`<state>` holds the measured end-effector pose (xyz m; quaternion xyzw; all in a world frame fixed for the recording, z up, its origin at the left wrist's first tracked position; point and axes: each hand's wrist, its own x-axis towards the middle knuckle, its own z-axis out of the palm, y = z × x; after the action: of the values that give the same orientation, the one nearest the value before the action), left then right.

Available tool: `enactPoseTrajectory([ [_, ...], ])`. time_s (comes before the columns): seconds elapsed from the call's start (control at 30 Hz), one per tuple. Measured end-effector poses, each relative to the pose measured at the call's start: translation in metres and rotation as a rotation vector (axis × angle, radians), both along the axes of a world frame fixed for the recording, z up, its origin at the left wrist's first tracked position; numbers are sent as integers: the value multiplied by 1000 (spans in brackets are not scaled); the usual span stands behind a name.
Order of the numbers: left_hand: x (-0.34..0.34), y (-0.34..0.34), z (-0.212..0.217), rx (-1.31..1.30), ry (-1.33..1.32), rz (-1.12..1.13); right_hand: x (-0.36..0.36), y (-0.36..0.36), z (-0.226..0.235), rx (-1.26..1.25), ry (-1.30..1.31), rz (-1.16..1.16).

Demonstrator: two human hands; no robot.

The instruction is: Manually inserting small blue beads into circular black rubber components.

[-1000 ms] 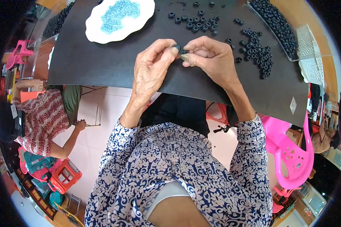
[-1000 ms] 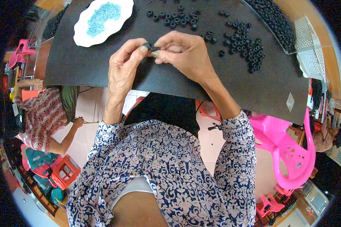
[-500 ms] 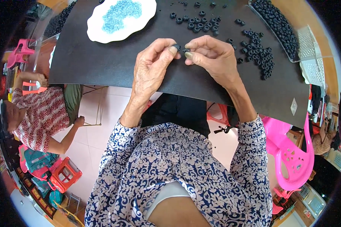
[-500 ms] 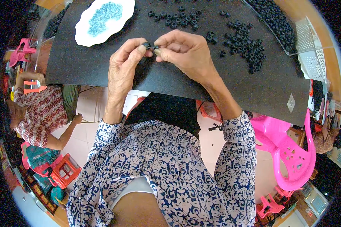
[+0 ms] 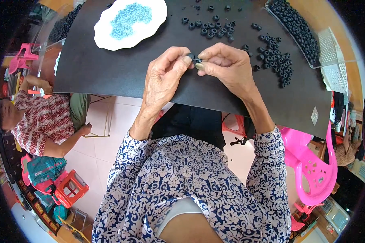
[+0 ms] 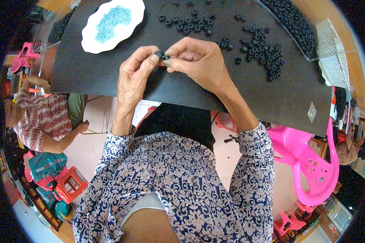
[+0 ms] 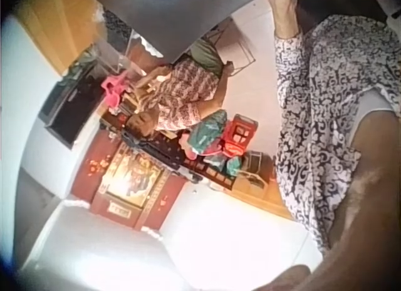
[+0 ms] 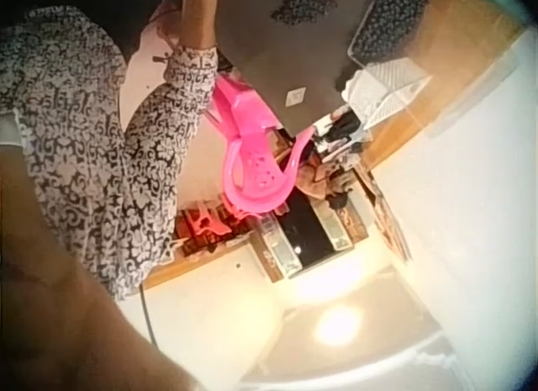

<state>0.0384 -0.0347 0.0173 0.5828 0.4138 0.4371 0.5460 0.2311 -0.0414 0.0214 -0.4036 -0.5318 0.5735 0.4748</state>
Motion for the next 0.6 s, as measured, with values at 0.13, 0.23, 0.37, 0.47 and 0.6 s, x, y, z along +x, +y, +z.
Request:
enactPoseTrajectory([
  [0.13, 2, 0, 1, -10, -40, -2, 0, 2, 0, -2, -17, 4],
  [0.23, 0, 2, 0, 16, 7, -9, 0, 2, 0, 29, -26, 0],
  [0.37, -1, 2, 2, -19, 3, -41, 1, 2, 1, 18, -23, 11],
  [0.47, -1, 2, 2, -39, 10, -51, 1, 2, 2, 14, -33, 15],
  [0.6, -1, 4, 0, -21, 5, -65, 1, 3, 5, 20, -2, 40],
])
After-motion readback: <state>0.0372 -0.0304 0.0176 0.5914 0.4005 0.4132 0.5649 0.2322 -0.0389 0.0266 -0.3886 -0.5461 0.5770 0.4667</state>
